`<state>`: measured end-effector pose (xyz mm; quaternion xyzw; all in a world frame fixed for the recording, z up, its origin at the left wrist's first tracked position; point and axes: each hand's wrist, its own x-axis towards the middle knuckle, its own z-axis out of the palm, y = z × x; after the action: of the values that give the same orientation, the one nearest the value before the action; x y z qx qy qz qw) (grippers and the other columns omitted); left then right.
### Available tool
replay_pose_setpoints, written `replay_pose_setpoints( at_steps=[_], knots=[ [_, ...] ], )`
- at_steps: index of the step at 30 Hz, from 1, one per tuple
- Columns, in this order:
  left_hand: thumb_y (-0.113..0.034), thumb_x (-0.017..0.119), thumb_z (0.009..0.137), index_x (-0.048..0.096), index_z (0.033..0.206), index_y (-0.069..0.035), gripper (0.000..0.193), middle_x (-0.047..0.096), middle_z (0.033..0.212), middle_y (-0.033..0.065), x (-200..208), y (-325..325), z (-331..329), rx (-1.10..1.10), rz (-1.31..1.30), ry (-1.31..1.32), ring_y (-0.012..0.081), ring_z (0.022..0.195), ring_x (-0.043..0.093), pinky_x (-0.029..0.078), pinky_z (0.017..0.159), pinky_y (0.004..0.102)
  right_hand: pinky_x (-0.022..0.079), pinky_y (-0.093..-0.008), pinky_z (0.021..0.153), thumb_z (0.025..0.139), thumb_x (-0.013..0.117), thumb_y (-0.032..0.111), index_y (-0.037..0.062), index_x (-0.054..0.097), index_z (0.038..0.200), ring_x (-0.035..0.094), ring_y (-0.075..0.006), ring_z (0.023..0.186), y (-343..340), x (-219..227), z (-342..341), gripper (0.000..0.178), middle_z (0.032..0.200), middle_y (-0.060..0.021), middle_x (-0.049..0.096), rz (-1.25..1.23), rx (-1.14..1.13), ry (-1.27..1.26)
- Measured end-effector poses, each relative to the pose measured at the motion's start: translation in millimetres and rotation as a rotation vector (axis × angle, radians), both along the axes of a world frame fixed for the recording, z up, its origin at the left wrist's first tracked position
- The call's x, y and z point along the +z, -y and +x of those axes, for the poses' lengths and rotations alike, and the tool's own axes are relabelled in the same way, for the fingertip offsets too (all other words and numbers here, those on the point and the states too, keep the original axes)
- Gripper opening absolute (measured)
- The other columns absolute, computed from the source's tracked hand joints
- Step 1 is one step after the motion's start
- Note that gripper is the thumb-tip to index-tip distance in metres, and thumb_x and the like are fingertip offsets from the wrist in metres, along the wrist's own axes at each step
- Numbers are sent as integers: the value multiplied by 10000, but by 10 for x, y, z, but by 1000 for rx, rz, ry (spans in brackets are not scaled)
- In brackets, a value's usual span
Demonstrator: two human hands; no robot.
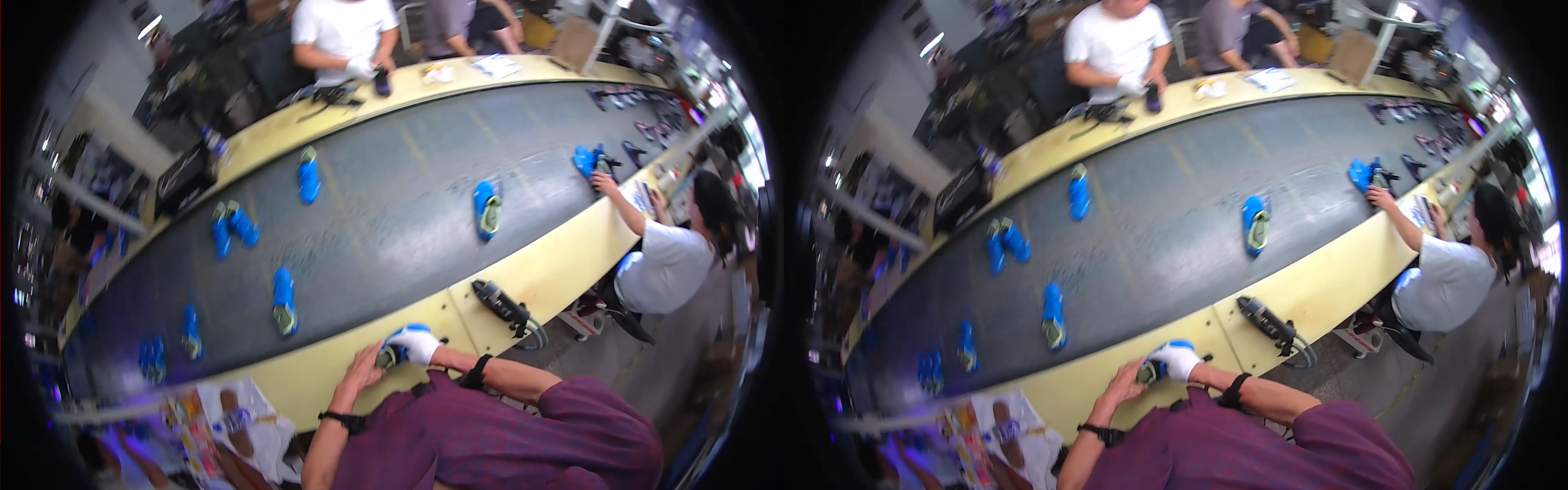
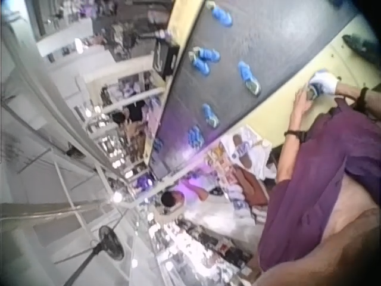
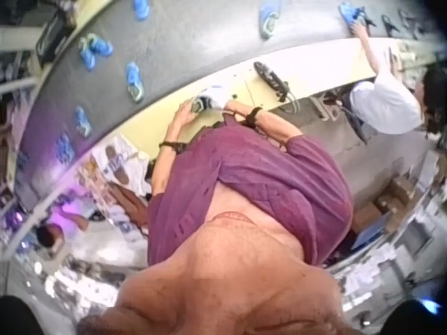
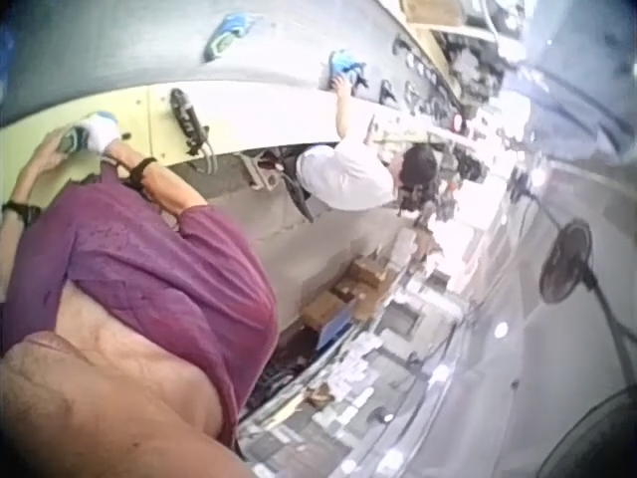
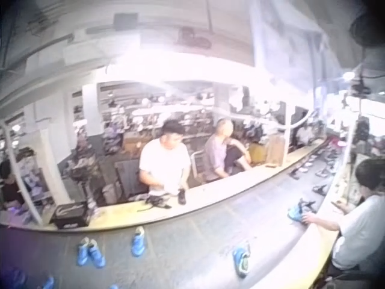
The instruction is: The worker is assembling shoes on a production line, specifically working on the upper parts and soles.
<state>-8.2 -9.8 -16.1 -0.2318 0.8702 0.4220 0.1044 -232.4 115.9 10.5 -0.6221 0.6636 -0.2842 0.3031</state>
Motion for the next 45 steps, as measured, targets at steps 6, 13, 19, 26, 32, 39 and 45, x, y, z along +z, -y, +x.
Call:
replay_pose_setpoints(
  at_steps=[6, 13, 19, 26, 32, 39, 45],
  knots=[
    [-449, 718, 979, 654, 1461, -103, 596, 747, 1307, 197, 393, 472, -388, -8, 264, 225, 323, 1208, 711, 540, 1043, 405, 548, -447, 948, 882, 714, 57, 156, 758, 1230, 695, -371, 1096, -177, -53, -11, 365, 1111, -156, 738, 39, -101, 60],
    [-381, 726, 983, 702, 1406, -120, 499, 800, 1160, 162, -2, 640, -318, -32, 253, 177, 253, 1054, 768, 584, 944, 366, 544, -436, 966, 872, 700, 3, 126, 734, 1238, 692, -362, 1105, -187, -112, 58, 389, 1115, -148, 723, 19, -141, 142],
    [-383, 553, 1058, 689, 1339, -194, 365, 768, 1170, 172, 115, 387, -322, -96, -122, 75, 410, 1102, 724, 551, 967, 528, 522, -445, 976, 876, 665, 9, 114, 718, 1277, 646, -378, 1143, -216, -153, 75, 418, 1144, -164, 669, 57, -140, 153],
    [-381, 469, 1101, 657, 1209, -151, 316, 769, 995, 218, -260, 234, -360, 128, -278, 105, 465, 964, 730, 533, 850, 586, 524, -472, 973, 857, 646, 15, 168, 687, 1396, 649, -391, 1149, -161, -252, 27, 561, 1200, -192, 670, 115, 21, -8],
    [-369, 570, 1061, 692, 1267, -55, 394, 749, 1138, 248, 40, 158, -427, 123, -230, 190, 443, 1104, 692, 543, 954, 519, 580, -494, 909, 842, 693, 115, 217, 727, 1332, 704, -420, 1123, 80, -6, 53, 501, 1198, -181, 718, 282, 109, -146],
    [-353, 575, 1080, 677, 1208, -21, 371, 718, 1155, 257, 1046, -391, -271, 344, -241, -65, 458, 1102, 663, 520, 961, 536, 570, -505, 960, 829, 748, 149, 292, 645, 1465, 688, -401, 1180, 104, 3, 69, 660, 1254, -170, 687, 433, 115, -159],
    [-368, 663, 1039, 639, 1347, 31, 505, 624, 1342, 303, 873, -728, 16, 294, -110, -87, 487, 1272, 569, 458, 1089, 529, 555, -503, 990, 824, 747, 120, 283, 617, 1496, 671, -403, 1213, 288, -114, 218, 704, 1254, -189, 690, 410, 69, -96]
  ],
)
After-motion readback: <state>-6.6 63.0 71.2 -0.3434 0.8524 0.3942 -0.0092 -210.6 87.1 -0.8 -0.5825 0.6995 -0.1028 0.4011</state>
